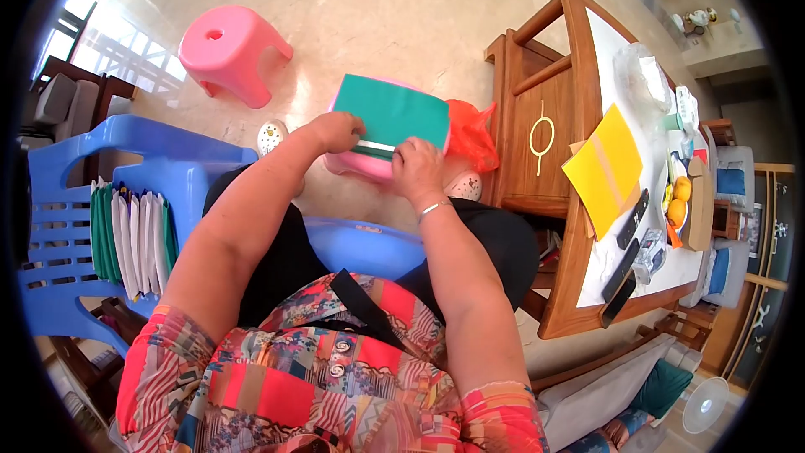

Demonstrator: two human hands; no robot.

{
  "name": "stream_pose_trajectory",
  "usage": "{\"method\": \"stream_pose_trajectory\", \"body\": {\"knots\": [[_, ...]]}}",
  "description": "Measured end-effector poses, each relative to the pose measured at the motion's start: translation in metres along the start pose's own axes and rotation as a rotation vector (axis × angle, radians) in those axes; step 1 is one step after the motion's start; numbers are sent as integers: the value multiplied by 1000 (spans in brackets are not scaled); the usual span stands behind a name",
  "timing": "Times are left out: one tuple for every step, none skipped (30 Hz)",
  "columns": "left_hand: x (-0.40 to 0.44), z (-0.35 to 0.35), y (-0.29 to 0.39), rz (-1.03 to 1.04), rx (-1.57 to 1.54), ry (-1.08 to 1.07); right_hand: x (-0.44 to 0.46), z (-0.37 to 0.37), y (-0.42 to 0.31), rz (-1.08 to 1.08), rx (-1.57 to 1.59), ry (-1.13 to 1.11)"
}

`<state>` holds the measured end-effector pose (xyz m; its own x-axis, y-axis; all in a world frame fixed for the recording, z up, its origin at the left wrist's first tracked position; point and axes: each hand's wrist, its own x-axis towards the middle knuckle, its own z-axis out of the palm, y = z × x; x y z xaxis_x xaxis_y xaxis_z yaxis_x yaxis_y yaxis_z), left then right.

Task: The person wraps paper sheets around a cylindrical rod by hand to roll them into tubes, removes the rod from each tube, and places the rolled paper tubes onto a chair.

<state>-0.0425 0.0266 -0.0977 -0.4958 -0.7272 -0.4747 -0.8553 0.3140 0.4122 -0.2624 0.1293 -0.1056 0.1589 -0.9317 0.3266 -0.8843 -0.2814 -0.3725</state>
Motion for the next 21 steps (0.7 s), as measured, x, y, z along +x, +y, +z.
{"method": "stream_pose_trajectory", "body": {"knots": [[2, -2, -3, -31, -7, -8, 2, 0, 1, 55, 23, -50], [4, -5, -6, -61, -14, -16, 4, -1, 2, 111, 46, -101], [5, -8, -8, -90, -21, -25, 6, 1, 4, 134, 72, -116], [6, -11, -11, -111, -43, -20, 8, 3, 7, 158, 97, -131], [6, -15, -15, -131, -65, -14, 10, 4, 10, 182, 122, -145], [4, -19, -18, -151, -86, -10, 12, 6, 13, 192, 126, -158], [-2, -27, -18, -175, -96, 8, 13, 8, 16, 204, 131, -170], [-8, -35, -20, -200, -107, 27, 14, 9, 19, 215, 136, -183], [-12, -40, -22, -225, -118, 46, 16, 8, 20, 231, 147, -190], [-13, -42, -26, -247, -108, 59, 17, 7, 21, 247, 159, -198], [-14, -46, -30, -269, -98, 73, 19, 6, 21, 262, 171, -205], [-15, -50, -34, -290, -87, 88, 19, 7, 23, 274, 177, -220], [-16, -52, -37, -301, -107, 99, 20, 8, 25, 285, 183, -233], [-17, -54, -40, -295, -114, 103, 20, 8, 26, 296, 188, -247], [-18, -55, -43, -287, -121, 108, 21, 8, 25, 306, 184, -266], [-18, -55, -44, -280, -128, 112, 22, 7, 25, 316, 179, -285], [-17, -55, -44, -266, -128, 106, 23, 5, 25, 326, 173, -304], [-18, -57, -42, -253, -128, 100, 23, 4, 25, 326, 169, -307], [-19, -59, -40, -240, -129, 95, 24, 4, 25, 326, 165, -310], [-21, -59, -37, -223, -146, 105, 24, 4, 24, 325, 161, -314], [-25, -60, -29, -205, -163, 115, 25, 4, 25, 328, 164, -319]]}}
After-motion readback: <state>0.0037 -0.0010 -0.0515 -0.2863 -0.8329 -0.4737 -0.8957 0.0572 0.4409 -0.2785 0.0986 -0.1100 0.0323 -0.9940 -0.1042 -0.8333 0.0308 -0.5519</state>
